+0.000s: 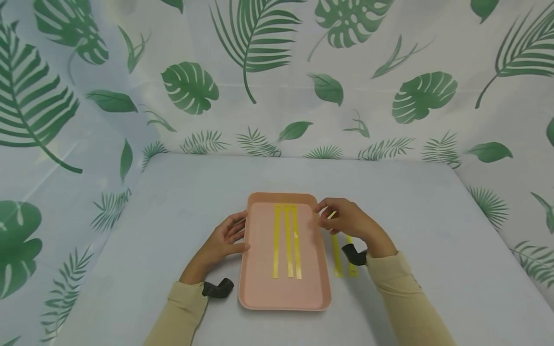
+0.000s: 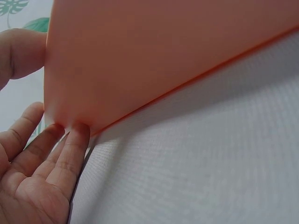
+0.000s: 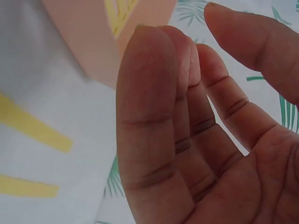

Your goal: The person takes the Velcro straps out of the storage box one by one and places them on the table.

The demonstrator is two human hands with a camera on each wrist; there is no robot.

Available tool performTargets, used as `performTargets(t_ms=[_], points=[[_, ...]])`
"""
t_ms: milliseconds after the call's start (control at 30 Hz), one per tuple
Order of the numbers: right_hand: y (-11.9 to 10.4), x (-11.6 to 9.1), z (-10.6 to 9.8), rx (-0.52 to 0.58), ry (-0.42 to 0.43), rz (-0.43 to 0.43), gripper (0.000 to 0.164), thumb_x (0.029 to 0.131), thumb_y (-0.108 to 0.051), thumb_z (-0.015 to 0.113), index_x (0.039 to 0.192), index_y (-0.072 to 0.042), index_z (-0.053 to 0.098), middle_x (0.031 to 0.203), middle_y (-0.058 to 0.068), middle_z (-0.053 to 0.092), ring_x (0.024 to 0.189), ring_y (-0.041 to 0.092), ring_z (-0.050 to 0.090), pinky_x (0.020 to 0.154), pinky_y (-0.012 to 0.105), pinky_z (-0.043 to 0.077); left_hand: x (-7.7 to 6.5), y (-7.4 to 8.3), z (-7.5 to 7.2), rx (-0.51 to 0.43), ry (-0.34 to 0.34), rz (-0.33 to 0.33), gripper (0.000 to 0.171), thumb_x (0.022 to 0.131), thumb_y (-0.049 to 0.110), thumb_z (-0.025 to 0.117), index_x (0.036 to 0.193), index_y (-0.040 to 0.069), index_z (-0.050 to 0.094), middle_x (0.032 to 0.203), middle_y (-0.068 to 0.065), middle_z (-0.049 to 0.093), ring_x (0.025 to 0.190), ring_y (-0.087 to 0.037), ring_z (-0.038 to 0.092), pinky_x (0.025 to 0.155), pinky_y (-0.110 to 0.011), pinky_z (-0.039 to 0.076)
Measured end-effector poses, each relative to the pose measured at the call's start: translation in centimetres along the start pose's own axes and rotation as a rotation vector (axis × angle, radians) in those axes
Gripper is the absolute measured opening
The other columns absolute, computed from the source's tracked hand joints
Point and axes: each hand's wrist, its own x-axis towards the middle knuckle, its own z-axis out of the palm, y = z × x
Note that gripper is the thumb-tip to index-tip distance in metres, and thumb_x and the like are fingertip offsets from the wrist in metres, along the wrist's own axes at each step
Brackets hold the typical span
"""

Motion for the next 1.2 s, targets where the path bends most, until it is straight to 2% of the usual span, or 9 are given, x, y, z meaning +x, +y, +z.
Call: performTargets(t_ms=[167,500,767,933,1067,1200], points=[[-0.6,0.5,0.5,0.007,-0.007,-0.005,0.026,0.100,0.002,0.070,0.126,0.008,0.067,0.103,0.013,0.070,0.083,0.027,0.071,0.072,0.036,0.065,-0.1,0.1,0.0,-0.003,-0.004,-0.012,0.094,0.089,-0.003,0.081,0.163,-0.014,0.025,0.169,-0.038,0.026,0.158,-0.054,0.026,0.117,-0.026,0.048],[-1.0,1.7,1.5,0.036,-0.042,-0.029,0.027,0.100,0.004,0.070,0.126,0.009,0.066,0.102,0.011,0.067,0.084,0.021,0.068,0.076,0.038,0.065,0.0,-0.2,-0.2,-0.006,-0.013,-0.004,0.093,0.090,-0.001,0.083,0.163,-0.014,0.026,0.169,-0.039,0.027,0.157,-0.054,0.028,0.117,-0.027,0.048],[-0.7,2.8,2.2,0.055,-0.071,-0.112,0.028,0.099,0.005,0.071,0.126,0.012,0.066,0.106,0.015,0.069,0.085,0.022,0.068,0.070,0.030,0.060,0.1,-0.2,-0.2,-0.008,-0.008,-0.020,0.092,0.089,-0.004,0.080,0.163,-0.014,0.026,0.169,-0.038,0.027,0.158,-0.053,0.028,0.118,-0.028,0.047],[-0.6,3.5,2.7,0.079,-0.095,-0.149,0.030,0.098,0.006,0.070,0.126,0.014,0.065,0.110,0.019,0.069,0.093,0.025,0.069,0.074,0.028,0.061,0.1,-0.1,-0.2,-0.007,-0.012,-0.019,0.092,0.090,-0.004,0.080,0.163,-0.014,0.026,0.169,-0.038,0.027,0.158,-0.053,0.028,0.118,-0.028,0.047],[-0.6,4.1,3.1,0.083,-0.126,-0.191,0.029,0.097,0.009,0.068,0.125,0.014,0.066,0.112,0.022,0.069,0.101,0.030,0.069,0.079,0.031,0.063,0.1,0.1,-0.2,-0.010,-0.007,-0.022,0.092,0.089,-0.006,0.079,0.163,-0.014,0.026,0.169,-0.037,0.027,0.158,-0.052,0.027,0.119,-0.028,0.047],[-0.6,4.9,3.7,0.080,-0.164,-0.271,0.028,0.095,0.014,0.064,0.123,0.016,0.066,0.114,0.026,0.069,0.106,0.040,0.068,0.081,0.035,0.064,0.1,0.3,-0.2,-0.010,-0.002,-0.027,0.092,0.088,-0.007,0.079,0.163,-0.013,0.026,0.170,-0.036,0.026,0.159,-0.051,0.027,0.119,-0.028,0.046]])
